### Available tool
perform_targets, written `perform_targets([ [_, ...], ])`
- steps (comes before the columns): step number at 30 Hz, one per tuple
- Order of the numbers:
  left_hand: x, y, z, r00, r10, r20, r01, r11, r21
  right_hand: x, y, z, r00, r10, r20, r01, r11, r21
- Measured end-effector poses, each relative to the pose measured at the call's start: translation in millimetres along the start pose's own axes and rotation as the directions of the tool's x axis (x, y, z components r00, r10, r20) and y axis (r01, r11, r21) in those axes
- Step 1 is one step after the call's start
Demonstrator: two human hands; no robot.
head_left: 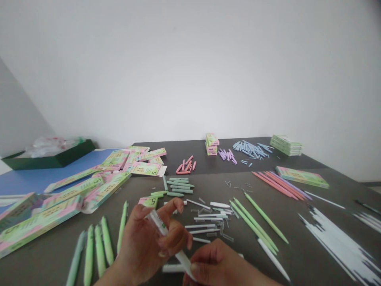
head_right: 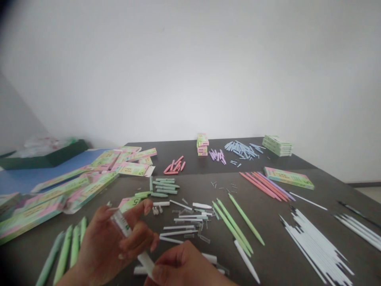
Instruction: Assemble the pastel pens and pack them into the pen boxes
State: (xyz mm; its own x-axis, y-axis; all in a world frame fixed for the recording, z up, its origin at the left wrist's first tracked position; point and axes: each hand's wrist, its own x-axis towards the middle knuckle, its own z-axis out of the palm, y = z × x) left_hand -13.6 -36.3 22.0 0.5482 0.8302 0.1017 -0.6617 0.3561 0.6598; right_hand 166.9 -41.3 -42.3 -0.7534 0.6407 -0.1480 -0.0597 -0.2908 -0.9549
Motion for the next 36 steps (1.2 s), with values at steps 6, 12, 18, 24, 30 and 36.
perform_targets([
  [6, -1.6, 0.4, -0.5, 1.0, 0.0, -0.002, 0.0, 1.0, -0.004, -2.3, -0.4, 0.5, 1.0, 0.005, 0.017, -0.004, 1.0, -0.031],
  [12, -1.7, -0.5, 0.4, 0.999, 0.02, 0.037, -0.021, 1.0, 0.012, -1.6, 2.5, -0.9, 1.0, 0.007, 0.012, -0.007, 1.0, -0.019],
  [18, -3.4, -0.9, -0.8, 0.999, 0.017, 0.049, -0.017, 1.0, 0.014, -2.6, 0.8, 0.3, 0.999, 0.027, 0.017, -0.027, 1.0, 0.012],
  [24, -3.0, -0.5, -0.7, 0.999, 0.026, 0.044, -0.027, 0.999, 0.022, -3.9, 0.9, -0.8, 0.999, 0.035, -0.001, -0.035, 0.999, 0.014],
  [30, -1.1, -0.2, 3.5, 1.0, 0.004, 0.013, -0.003, 1.0, -0.009, -4.9, 0.4, -2.0, 1.0, 0.024, 0.007, -0.024, 1.0, -0.006],
  [36, -1.7, 0.8, -0.8, 0.999, 0.032, 0.026, -0.032, 0.999, 0.011, -2.8, -1.2, -2.0, 1.0, 0.0, 0.014, 0.0, 1.0, 0.016],
])
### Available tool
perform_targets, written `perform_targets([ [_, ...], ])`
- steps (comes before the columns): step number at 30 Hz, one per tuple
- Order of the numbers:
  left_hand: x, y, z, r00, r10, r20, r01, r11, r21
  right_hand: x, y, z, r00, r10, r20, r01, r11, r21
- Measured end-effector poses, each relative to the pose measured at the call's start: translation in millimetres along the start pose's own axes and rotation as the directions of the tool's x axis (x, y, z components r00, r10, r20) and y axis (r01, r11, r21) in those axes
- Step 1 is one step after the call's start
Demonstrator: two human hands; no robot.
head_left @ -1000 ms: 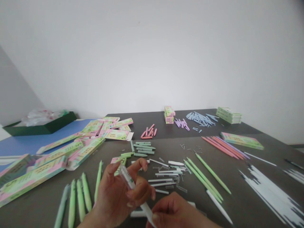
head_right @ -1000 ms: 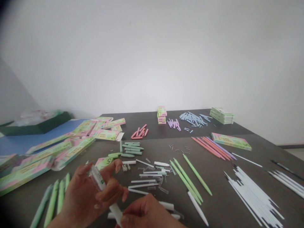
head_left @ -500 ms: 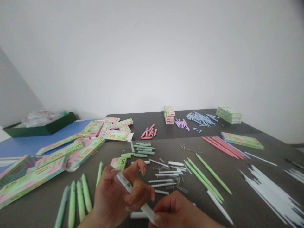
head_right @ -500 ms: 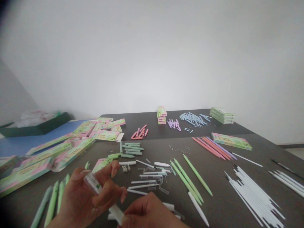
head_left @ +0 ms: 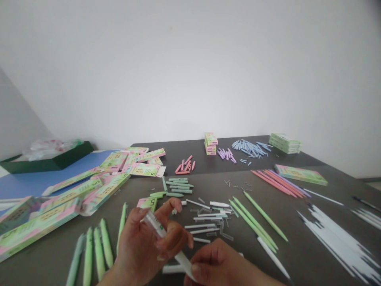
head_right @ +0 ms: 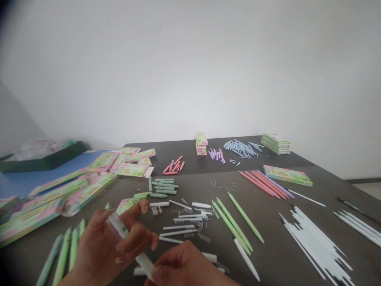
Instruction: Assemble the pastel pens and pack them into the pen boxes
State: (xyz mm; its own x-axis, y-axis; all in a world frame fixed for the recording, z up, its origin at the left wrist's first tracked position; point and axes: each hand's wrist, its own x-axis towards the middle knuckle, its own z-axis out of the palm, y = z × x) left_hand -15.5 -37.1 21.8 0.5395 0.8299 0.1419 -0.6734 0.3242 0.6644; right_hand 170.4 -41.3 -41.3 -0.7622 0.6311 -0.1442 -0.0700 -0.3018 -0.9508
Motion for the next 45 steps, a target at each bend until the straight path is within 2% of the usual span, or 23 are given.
perform_targets([
  [7, 3.7, 5.5, 6.8, 0.994, 0.02, -0.11, -0.016, 0.999, 0.043, 0.3, -1.3, -0.3, 0.998, 0.039, -0.058, -0.035, 0.997, 0.07],
  [10, 5.8, 13.4, 4.1, 0.971, 0.135, -0.195, -0.086, 0.967, 0.242, -1.0, -11.5, -5.0, 0.991, 0.034, -0.131, -0.017, 0.991, 0.131],
  [12, 5.0, 18.2, -5.8, 0.927, 0.288, -0.242, -0.139, 0.861, 0.49, -3.7, -23.8, -10.7, 0.973, 0.016, -0.229, 0.015, 0.991, 0.136],
  [13, 4.1, 19.7, -12.6, 0.892, 0.384, -0.24, -0.154, 0.755, 0.637, -5.5, -30.4, -14.1, 0.959, 0.0, -0.283, 0.034, 0.993, 0.116],
  [14, 3.0, 20.2, -19.8, 0.86, 0.472, -0.195, -0.143, 0.59, 0.795, -7.5, -36.4, -17.6, 0.942, -0.021, -0.335, 0.051, 0.995, 0.083],
  [15, 2.1, 19.7, -26.4, 0.828, 0.554, -0.088, -0.146, 0.365, 0.92, -9.5, -41.4, -21.0, 0.924, -0.046, -0.379, 0.067, 0.997, 0.041],
  [17, 1.5, 16.3, -35.6, 0.843, 0.518, 0.149, -0.117, -0.094, 0.989, -12.6, -47.3, -27.0, 0.895, -0.098, -0.434, 0.084, 0.995, -0.051],
  [18, 2.1, 13.8, -37.4, 0.845, 0.473, 0.25, -0.119, -0.289, 0.95, -13.6, -48.4, -29.3, 0.883, -0.122, -0.453, 0.088, 0.992, -0.095],
  [19, 3.2, 11.2, -37.4, 0.844, 0.423, 0.33, -0.124, -0.445, 0.887, -14.2, -48.6, -30.9, 0.873, -0.139, -0.468, 0.085, 0.987, -0.134],
  [21, 6.2, 7.0, -34.5, 0.816, 0.353, 0.457, -0.138, -0.65, 0.748, -14.5, -47.6, -32.2, 0.853, -0.155, -0.498, 0.067, 0.979, -0.191],
  [22, 7.6, 5.4, -32.7, 0.803, 0.324, 0.501, -0.143, -0.711, 0.689, -14.5, -47.0, -32.2, 0.843, -0.156, -0.515, 0.052, 0.976, -0.209],
  [24, 9.1, 2.7, -31.2, 0.79, 0.263, 0.554, -0.166, -0.778, 0.605, -14.5, -46.4, -31.6, 0.823, -0.153, -0.547, 0.023, 0.971, -0.237],
  [28, 6.8, -6.3, -37.7, 0.808, 0.184, 0.559, -0.213, -0.793, 0.57, -15.7, -45.8, -33.5, 0.795, -0.184, -0.578, -0.004, 0.951, -0.309],
  [30, 5.0, -12.8, -41.2, 0.82, 0.202, 0.535, -0.188, -0.788, 0.586, -16.7, -45.1, -35.9, 0.783, -0.202, -0.588, -0.016, 0.939, -0.344],
  [32, 4.2, -18.7, -41.6, 0.845, 0.244, 0.476, -0.149, -0.747, 0.648, -17.8, -44.5, -37.8, 0.773, -0.226, -0.593, -0.02, 0.925, -0.379],
  [34, 4.6, -22.2, -38.7, 0.893, 0.257, 0.369, -0.127, -0.642, 0.756, -19.3, -44.5, -38.5, 0.764, -0.277, -0.582, -0.01, 0.898, -0.441],
  [38, 6.6, -22.6, -28.7, 0.978, 0.186, 0.095, -0.029, -0.329, 0.944, -24.2, -47.3, -36.2, 0.744, -0.415, -0.524, 0.024, 0.8, -0.599],
  [41, 7.3, -21.5, -23.2, 0.987, 0.129, -0.094, 0.112, -0.136, 0.984, -28.7, -51.9, -33.9, 0.723, -0.546, -0.424, 0.094, 0.685, -0.722],
  [43, 7.3, -21.2, -21.4, 0.981, 0.112, -0.155, 0.164, -0.073, 0.984, -30.8, -54.6, -33.7, 0.718, -0.596, -0.36, 0.131, 0.624, -0.77],
  [45, 7.3, -21.0, -20.9, 0.983, 0.108, -0.145, 0.153, -0.062, 0.986, -31.4, -55.7, -35.0, 0.737, -0.56, -0.378, 0.126, 0.663, -0.738],
])
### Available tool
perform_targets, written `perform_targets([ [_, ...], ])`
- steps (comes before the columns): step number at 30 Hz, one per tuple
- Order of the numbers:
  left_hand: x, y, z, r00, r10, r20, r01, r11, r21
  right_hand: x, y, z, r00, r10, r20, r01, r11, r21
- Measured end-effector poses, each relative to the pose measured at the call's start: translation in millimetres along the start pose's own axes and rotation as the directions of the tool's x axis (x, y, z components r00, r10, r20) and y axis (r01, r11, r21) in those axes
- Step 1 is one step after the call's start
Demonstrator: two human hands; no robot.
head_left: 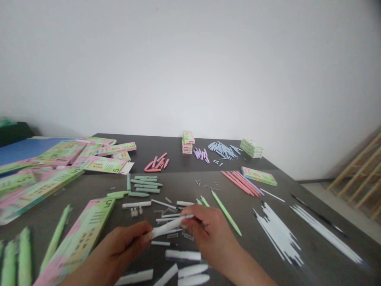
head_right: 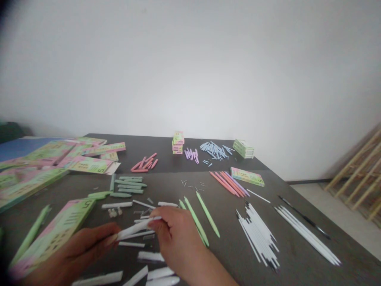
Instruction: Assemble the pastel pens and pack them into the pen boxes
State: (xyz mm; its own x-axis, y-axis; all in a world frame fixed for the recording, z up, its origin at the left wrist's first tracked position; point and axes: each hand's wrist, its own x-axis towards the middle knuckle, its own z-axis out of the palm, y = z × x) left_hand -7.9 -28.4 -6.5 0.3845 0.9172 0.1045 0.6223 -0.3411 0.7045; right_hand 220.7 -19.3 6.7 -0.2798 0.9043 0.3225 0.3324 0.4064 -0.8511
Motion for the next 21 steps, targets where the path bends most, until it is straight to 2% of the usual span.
perform_targets([
  [2, 0.2, -0.6, 0.0, 0.998, 0.049, -0.027, -0.048, 0.999, 0.025, 1.6, 2.2, -0.6, 0.99, 0.136, 0.036, -0.14, 0.983, 0.12],
  [4, 0.6, -2.2, 0.5, 0.992, 0.094, -0.079, -0.087, 0.993, 0.08, 3.8, 4.8, -0.9, 0.954, 0.28, 0.104, -0.298, 0.912, 0.281],
  [6, 0.9, -4.4, 1.6, 0.982, 0.136, -0.13, -0.118, 0.984, 0.135, 5.9, 6.2, -1.7, 0.919, 0.354, 0.172, -0.393, 0.848, 0.356],
  [8, 1.1, -6.6, 3.0, 0.972, 0.168, -0.165, -0.14, 0.976, 0.166, 7.1, 6.4, -2.6, 0.927, 0.342, 0.155, -0.375, 0.859, 0.349],
  [10, 1.0, -8.0, 4.3, 0.975, 0.163, -0.151, -0.138, 0.977, 0.164, 7.1, 6.5, -2.6, 0.963, 0.264, 0.054, -0.267, 0.905, 0.332],
  [12, 0.9, -8.1, 5.4, 0.983, 0.139, -0.12, -0.121, 0.982, 0.145, 6.5, 8.0, -1.3, 0.972, 0.233, -0.018, -0.21, 0.906, 0.367],
  [13, 0.8, -7.6, 5.7, 0.986, 0.13, -0.107, -0.115, 0.985, 0.132, 6.1, 9.2, -0.4, 0.968, 0.253, -0.002, -0.231, 0.889, 0.395],
  [15, 0.8, -5.8, 5.9, 0.989, 0.112, -0.093, -0.101, 0.989, 0.112, 5.7, 12.2, 1.3, 0.939, 0.32, 0.122, -0.342, 0.845, 0.411],
  [17, 1.1, -3.5, 5.4, 0.993, 0.088, -0.075, -0.08, 0.992, 0.102, 5.8, 14.0, 2.3, 0.922, 0.333, 0.195, -0.384, 0.847, 0.368],
  [19, 1.7, -1.7, 4.4, 0.997, 0.057, -0.044, -0.053, 0.995, 0.088, 6.0, 13.8, 2.4, 0.947, 0.294, 0.131, -0.321, 0.881, 0.347],
  [21, 2.3, -0.8, 3.2, 0.999, 0.037, -0.018, -0.035, 0.997, 0.07, 6.2, 12.9, 2.4, 0.956, 0.287, 0.056, -0.286, 0.876, 0.388],
])
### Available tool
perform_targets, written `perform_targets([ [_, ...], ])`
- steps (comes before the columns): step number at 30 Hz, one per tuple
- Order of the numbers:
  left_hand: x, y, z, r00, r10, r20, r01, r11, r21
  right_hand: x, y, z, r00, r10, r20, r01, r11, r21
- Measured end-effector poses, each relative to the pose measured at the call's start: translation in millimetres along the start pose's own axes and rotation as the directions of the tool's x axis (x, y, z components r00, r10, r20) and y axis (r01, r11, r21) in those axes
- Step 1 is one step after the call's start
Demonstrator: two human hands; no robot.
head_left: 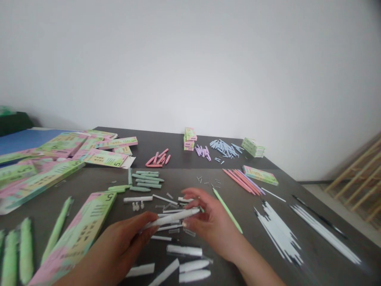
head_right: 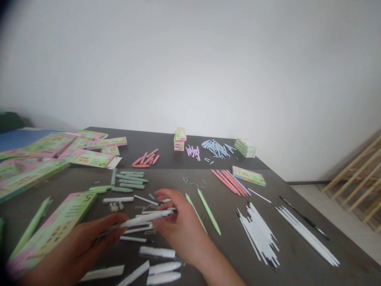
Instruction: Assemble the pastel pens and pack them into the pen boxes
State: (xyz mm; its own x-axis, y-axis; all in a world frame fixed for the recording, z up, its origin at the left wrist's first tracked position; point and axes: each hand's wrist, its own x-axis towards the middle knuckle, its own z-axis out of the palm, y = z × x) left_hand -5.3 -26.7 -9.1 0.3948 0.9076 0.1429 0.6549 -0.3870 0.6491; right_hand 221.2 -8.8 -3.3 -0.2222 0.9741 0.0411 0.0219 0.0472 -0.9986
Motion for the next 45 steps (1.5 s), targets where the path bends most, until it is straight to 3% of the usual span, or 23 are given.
perform_targets([
  [4, 0.1, 0.4, -0.8, 1.0, -0.007, 0.011, 0.008, 0.999, -0.032, 0.6, 0.1, -0.9, 0.982, 0.153, 0.11, -0.155, 0.988, 0.004],
  [8, 0.2, 1.9, 0.0, 1.0, -0.03, 0.004, 0.03, 0.999, -0.04, 0.2, -0.9, -2.6, 1.0, -0.002, 0.024, 0.003, 1.0, -0.024],
  [13, 1.8, 3.9, -0.7, 0.999, -0.04, -0.008, 0.04, 0.999, -0.031, 1.0, -0.5, -4.3, 0.988, 0.126, 0.089, -0.123, 0.991, -0.043],
  [17, 1.5, 2.8, -2.5, 0.999, -0.041, 0.023, 0.042, 0.999, -0.034, 0.5, 0.0, -6.2, 0.997, -0.07, 0.014, 0.071, 0.991, -0.11],
  [23, 1.2, 1.0, -3.1, 0.997, -0.056, 0.045, 0.058, 0.997, -0.052, 1.3, -1.4, -8.9, 0.998, 0.052, 0.048, -0.045, 0.99, -0.133],
  [28, 2.9, 2.4, -3.8, 0.998, -0.054, 0.029, 0.056, 0.996, -0.067, 1.0, -3.1, -14.0, 0.984, -0.175, -0.018, 0.169, 0.97, -0.173],
  [33, 3.0, 4.1, -4.3, 0.999, -0.051, 0.003, 0.052, 0.996, -0.066, -0.3, -5.8, -16.1, 1.0, -0.002, 0.005, 0.003, 0.996, -0.085],
  [38, 2.2, 3.8, -4.6, 0.999, -0.044, -0.019, 0.042, 0.997, -0.061, -1.3, -14.8, -26.1, 0.999, -0.031, -0.026, 0.029, 0.994, -0.102],
  [45, 4.5, -5.7, -6.6, 0.996, -0.082, -0.036, 0.078, 0.994, -0.081, -11.3, -31.7, -55.7, 0.997, -0.046, -0.064, 0.038, 0.991, -0.127],
])
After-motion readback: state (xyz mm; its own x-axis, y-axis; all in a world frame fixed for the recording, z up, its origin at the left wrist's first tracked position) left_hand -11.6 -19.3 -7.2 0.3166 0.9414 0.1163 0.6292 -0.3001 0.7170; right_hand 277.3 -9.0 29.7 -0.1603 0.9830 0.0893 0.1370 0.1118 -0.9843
